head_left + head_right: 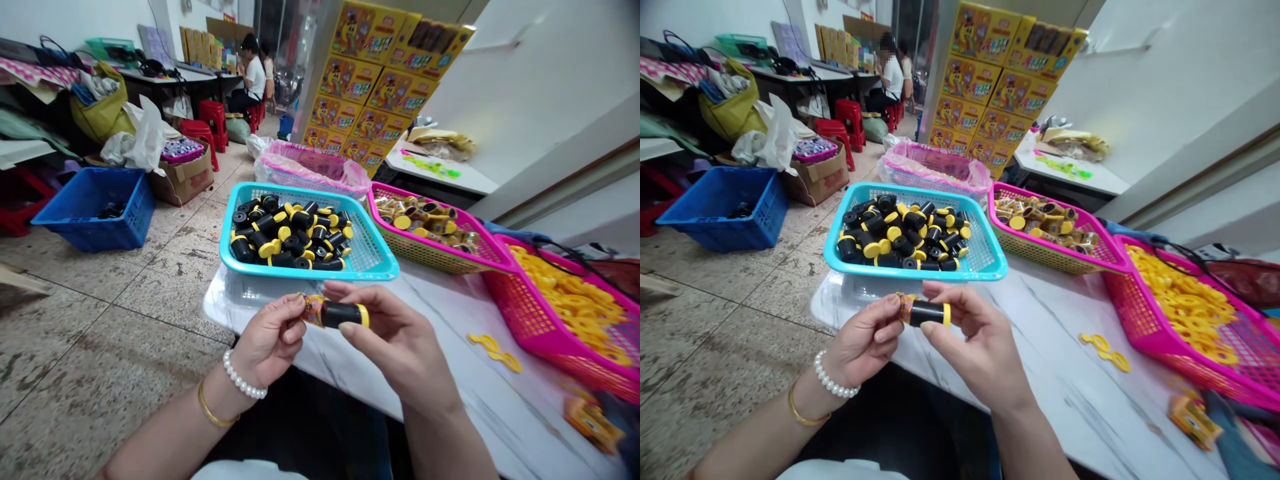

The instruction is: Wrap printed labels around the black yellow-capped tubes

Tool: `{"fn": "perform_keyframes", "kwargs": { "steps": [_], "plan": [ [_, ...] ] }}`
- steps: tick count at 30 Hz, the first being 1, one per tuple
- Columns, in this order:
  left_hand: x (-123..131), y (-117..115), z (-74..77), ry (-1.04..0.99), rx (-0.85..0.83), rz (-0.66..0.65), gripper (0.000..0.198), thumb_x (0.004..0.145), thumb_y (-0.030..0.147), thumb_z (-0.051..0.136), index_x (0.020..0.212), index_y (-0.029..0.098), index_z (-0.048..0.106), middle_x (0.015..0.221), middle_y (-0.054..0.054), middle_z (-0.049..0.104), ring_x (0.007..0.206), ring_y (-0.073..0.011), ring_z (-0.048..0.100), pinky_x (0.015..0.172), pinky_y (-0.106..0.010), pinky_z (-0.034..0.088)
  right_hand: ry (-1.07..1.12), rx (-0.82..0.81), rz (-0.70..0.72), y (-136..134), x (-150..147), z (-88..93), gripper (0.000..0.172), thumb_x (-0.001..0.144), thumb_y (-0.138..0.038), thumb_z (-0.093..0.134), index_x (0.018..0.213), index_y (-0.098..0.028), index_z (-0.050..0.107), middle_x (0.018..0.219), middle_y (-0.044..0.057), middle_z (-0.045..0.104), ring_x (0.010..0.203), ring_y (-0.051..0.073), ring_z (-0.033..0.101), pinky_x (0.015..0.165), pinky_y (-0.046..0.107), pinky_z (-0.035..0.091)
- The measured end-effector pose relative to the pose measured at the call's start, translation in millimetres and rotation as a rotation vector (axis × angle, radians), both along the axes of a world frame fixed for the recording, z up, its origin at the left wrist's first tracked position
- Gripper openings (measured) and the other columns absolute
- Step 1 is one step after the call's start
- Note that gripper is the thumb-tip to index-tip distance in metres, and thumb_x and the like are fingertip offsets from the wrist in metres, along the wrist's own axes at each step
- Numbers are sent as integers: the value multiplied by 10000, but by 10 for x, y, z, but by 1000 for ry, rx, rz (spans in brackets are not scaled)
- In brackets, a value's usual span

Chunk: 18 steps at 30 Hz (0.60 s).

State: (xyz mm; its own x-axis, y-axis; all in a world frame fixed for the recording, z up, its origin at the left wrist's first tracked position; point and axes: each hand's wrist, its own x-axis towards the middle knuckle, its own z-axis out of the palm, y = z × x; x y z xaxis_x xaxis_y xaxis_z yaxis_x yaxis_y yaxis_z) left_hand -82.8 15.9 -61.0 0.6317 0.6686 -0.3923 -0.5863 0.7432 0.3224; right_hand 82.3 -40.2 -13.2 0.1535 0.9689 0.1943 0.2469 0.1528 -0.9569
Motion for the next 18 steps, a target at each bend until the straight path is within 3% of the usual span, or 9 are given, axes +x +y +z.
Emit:
{"fn": "perform_keyframes", "kwargs": {
  "steps": [5,10,13,18],
  "plan": [
    [8,-15,9,9,24,-18,386,553,200,923,728,116,590,613,50,606,334,28,340,300,-92,169,-78,-101,35,14,-22,-28,153,758,-196,709,827,-226,576,1050,82,781,911,233,758,764,329,611],
    [-14,-36,11,119,190,-1,373,597,275,909,744,117,605,650,-6,676,319,17,377,315,-107,175,-369,9,-77,13,-38,-14,191,731,-180,711,847,-229,567,1013,77,773,858,239,747,715,340,602],
    [-27,-19,-16,151,182,7,366,625,292,896,779,122,611,629,14,643,312,8,384,306,-112,153,-251,68,-62,14,9,-24,170,775,-211,726,888,-230,600,1024,80,776,910,242,751,751,340,616],
    [-25,39,-26,101,42,34,320,638,176,872,775,125,587,582,65,534,345,10,374,304,-94,152,-4,76,-55,14,98,-66,188,820,-283,772,985,-230,702,1030,77,780,918,225,752,756,303,624]
  ]
}}
